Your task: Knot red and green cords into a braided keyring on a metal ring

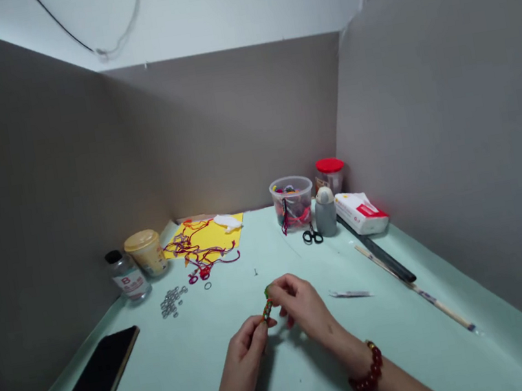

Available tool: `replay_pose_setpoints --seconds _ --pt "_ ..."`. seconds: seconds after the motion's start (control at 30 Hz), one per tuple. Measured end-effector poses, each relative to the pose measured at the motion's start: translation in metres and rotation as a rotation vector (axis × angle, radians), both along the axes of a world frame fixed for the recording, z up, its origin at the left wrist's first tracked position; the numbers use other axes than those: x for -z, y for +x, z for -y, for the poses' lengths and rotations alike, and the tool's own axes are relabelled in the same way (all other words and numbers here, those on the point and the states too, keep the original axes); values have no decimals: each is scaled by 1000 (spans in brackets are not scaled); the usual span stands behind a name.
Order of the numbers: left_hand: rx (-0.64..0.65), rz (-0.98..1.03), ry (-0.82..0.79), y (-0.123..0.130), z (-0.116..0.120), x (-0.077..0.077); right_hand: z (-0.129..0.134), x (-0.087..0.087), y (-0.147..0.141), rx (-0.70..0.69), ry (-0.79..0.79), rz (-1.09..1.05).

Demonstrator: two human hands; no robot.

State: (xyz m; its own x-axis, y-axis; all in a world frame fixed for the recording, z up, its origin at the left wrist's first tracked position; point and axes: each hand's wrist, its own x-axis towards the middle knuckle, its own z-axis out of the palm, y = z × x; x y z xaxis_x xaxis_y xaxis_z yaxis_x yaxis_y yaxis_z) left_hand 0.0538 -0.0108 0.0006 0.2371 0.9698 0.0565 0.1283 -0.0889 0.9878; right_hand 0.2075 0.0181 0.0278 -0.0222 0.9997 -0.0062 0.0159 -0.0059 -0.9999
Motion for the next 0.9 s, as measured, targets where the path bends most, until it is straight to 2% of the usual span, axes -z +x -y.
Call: replay_pose_setpoints --seconds 0.13,0.23,0.4,0.5,0.7,0.9 --pt "-9 86 -13 -1 -3 1 4 8 -12 -98 -50 -62" --pt "-1 126 -12 -1 -4 3 6 11 -18 -81 -17 -85" --pt "77 148 -81 -1 -4 8 7 6 -17 -50 15 -158" --pt "79 94 -72 -1 -4 10 6 5 -15 -14 55 -136" --pt "55 -169 152 -4 -3 8 7 10 -16 -27 -16 -215" --pt "62 -187 138 -6 0 3 5 0 -8 -17 19 -307"
